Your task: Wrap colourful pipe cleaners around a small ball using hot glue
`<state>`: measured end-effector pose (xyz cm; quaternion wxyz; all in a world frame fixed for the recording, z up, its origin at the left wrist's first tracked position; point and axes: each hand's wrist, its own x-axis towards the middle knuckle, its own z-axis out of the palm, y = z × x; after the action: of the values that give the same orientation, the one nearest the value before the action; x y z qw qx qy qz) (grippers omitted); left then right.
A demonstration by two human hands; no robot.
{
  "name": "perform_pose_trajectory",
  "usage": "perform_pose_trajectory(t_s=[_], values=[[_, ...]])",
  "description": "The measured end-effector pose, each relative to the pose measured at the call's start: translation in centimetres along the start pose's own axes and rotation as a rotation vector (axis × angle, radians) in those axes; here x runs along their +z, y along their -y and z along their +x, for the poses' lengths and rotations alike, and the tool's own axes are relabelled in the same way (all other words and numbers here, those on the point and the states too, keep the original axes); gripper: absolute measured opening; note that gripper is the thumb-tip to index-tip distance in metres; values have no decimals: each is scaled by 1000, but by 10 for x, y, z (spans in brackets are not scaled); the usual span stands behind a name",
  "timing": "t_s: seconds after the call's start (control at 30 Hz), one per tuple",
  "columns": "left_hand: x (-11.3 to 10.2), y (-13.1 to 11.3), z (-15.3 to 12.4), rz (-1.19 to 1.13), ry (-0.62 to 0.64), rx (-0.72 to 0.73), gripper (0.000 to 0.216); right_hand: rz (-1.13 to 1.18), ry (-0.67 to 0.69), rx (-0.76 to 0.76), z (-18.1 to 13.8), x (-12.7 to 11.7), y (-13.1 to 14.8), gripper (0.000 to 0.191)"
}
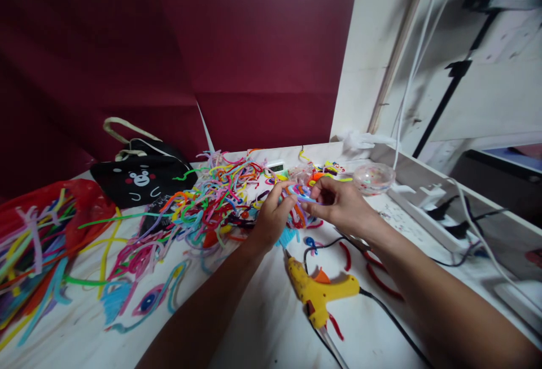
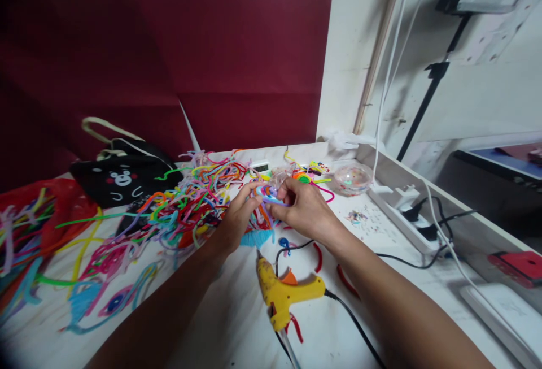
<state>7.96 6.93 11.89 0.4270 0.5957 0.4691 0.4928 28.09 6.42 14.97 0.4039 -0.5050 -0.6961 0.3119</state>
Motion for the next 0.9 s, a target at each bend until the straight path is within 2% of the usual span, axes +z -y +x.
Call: perform_pose_trajectory(t_s=[0.47, 0.9], values=[[1, 2, 0, -33, 3, -10, 37, 61, 28, -6, 1, -2, 0, 27], [4, 3, 2, -188, 25, -91, 43, 31, 68, -8, -1, -3, 1, 25]])
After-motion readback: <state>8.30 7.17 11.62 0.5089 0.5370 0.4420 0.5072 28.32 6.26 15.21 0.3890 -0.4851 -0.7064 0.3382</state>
